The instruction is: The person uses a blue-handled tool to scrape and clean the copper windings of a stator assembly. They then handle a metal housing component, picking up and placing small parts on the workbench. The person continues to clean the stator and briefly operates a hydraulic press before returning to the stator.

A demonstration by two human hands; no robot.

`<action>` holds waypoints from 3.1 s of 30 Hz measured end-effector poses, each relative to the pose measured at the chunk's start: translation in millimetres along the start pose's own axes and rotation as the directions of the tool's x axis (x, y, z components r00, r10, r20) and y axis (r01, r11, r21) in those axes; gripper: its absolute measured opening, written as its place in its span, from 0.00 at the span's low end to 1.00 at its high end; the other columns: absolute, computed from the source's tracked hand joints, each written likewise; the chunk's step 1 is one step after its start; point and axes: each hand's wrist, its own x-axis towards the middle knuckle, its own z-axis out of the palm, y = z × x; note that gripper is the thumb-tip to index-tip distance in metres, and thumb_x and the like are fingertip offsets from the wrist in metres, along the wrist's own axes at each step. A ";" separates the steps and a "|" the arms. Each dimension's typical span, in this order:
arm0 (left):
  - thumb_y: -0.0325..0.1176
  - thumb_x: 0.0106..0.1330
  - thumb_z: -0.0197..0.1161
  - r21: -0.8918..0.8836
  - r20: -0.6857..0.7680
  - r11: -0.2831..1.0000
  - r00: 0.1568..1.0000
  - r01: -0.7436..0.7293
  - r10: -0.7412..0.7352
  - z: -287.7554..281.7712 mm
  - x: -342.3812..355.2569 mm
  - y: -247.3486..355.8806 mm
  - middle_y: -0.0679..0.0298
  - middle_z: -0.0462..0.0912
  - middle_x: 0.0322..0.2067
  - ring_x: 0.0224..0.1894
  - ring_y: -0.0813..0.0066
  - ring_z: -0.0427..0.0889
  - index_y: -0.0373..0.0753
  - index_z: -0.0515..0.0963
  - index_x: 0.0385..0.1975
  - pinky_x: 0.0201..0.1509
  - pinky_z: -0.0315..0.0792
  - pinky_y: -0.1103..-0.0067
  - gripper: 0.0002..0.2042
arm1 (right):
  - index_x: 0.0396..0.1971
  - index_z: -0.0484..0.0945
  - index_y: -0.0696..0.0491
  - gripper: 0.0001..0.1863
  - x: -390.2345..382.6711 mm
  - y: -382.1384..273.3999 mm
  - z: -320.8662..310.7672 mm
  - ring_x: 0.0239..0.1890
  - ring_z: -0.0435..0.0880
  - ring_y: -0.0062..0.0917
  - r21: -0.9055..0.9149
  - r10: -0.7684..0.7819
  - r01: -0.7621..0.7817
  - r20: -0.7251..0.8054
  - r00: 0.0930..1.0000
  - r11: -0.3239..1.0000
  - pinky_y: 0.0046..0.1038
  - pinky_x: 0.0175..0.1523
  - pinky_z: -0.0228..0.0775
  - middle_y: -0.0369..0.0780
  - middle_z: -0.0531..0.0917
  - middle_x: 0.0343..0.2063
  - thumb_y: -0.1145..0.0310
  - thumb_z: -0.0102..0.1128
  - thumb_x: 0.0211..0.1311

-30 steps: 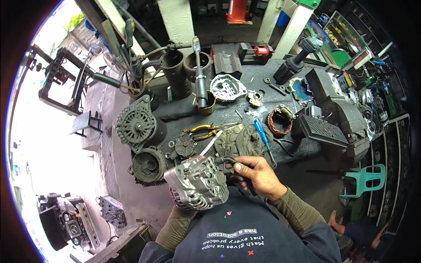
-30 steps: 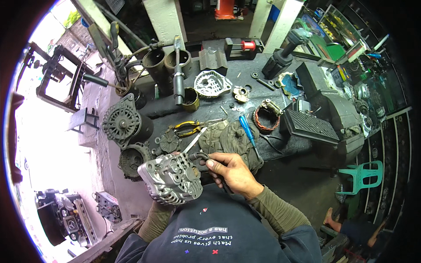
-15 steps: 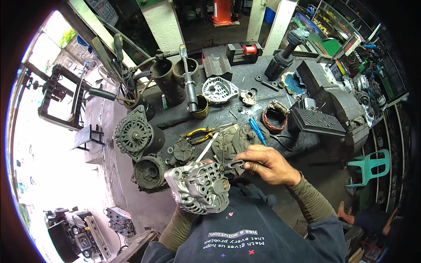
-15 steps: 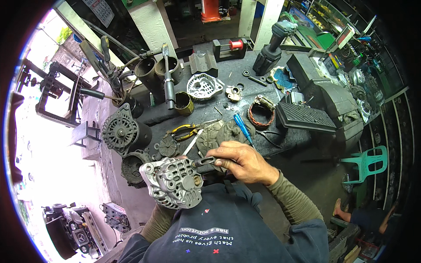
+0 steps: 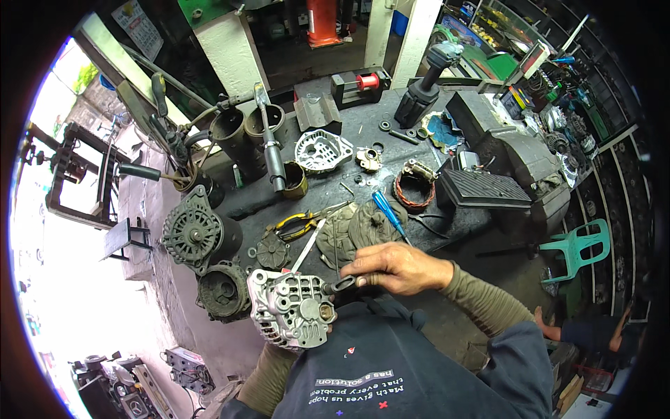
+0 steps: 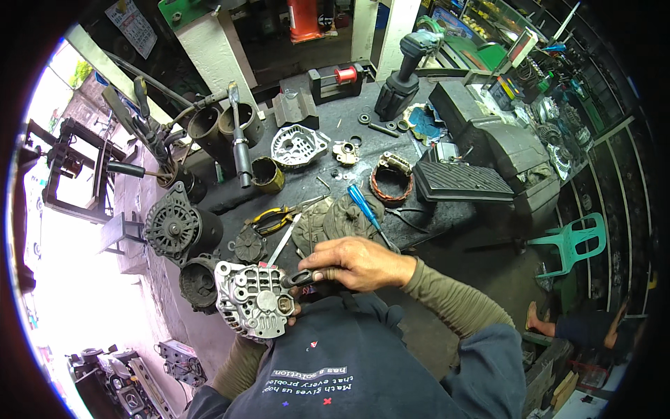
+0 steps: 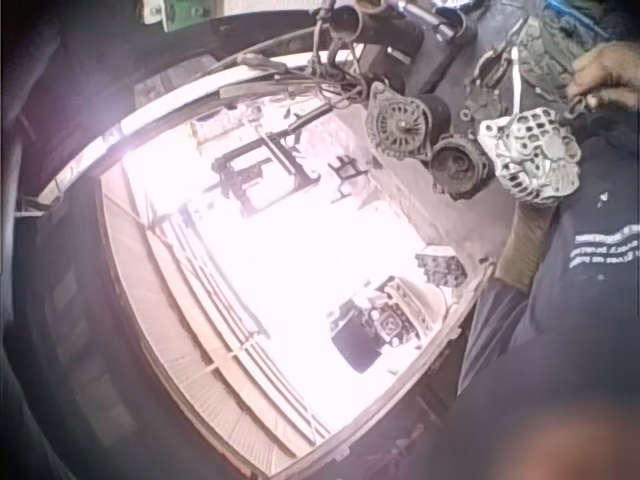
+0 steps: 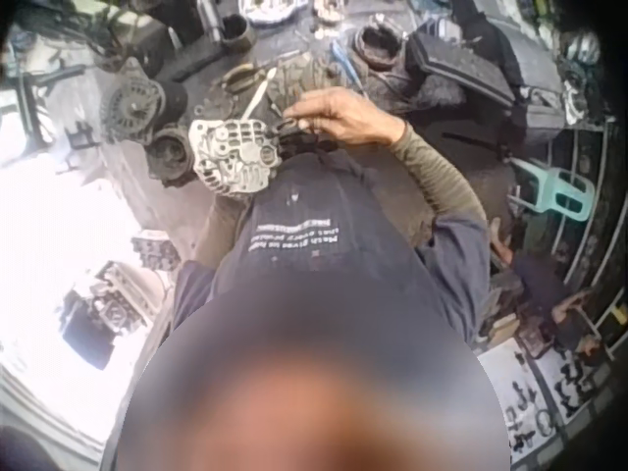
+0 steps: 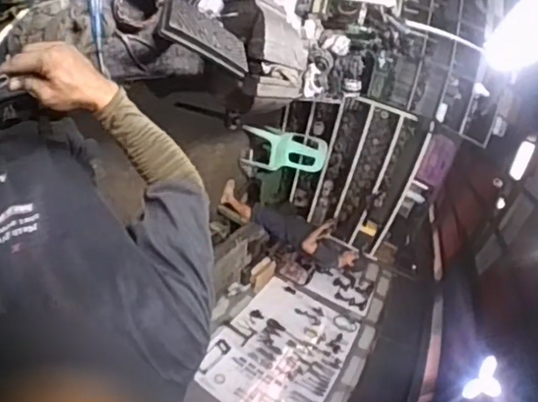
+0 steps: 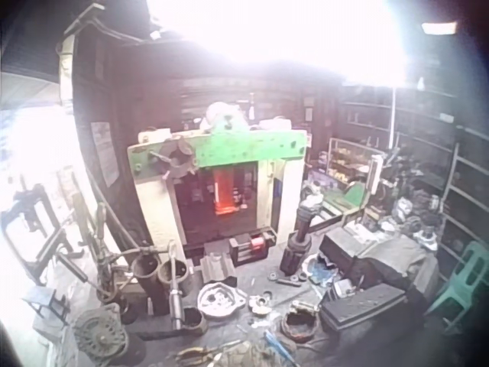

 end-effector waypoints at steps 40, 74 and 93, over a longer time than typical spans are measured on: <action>0.70 0.71 0.51 0.249 -0.277 0.959 0.959 0.139 -0.067 -16.2 1.7 -2.5 0.40 0.79 0.54 0.37 0.37 0.82 0.35 0.73 0.67 0.29 0.80 0.59 0.42 | 0.46 0.80 0.52 0.15 -39.5 12.7 38.0 0.37 0.82 0.40 -0.259 -0.103 0.057 -0.166 0.981 0.964 0.41 0.41 0.72 0.41 0.78 0.31 0.56 0.67 0.72; 0.57 0.80 0.51 0.414 -0.327 0.894 0.889 -0.168 0.319 13.5 19.6 -10.6 0.43 0.81 0.57 0.51 0.41 0.85 0.35 0.69 0.70 0.46 0.88 0.55 0.32 | 0.37 0.79 0.53 0.15 -37.1 -2.8 37.6 0.35 0.79 0.42 -0.015 0.053 -0.060 -0.286 0.957 0.998 0.42 0.42 0.69 0.43 0.78 0.29 0.56 0.63 0.75; 0.70 0.74 0.47 0.393 -0.324 0.914 0.913 -0.106 0.245 -27.4 16.2 8.0 0.42 0.79 0.60 0.46 0.40 0.85 0.39 0.69 0.72 0.43 0.86 0.48 0.41 | 0.35 0.76 0.54 0.23 -19.1 24.8 44.4 0.33 0.73 0.41 -0.483 -0.180 -0.050 -0.419 0.890 0.874 0.40 0.43 0.65 0.42 0.73 0.29 0.47 0.68 0.66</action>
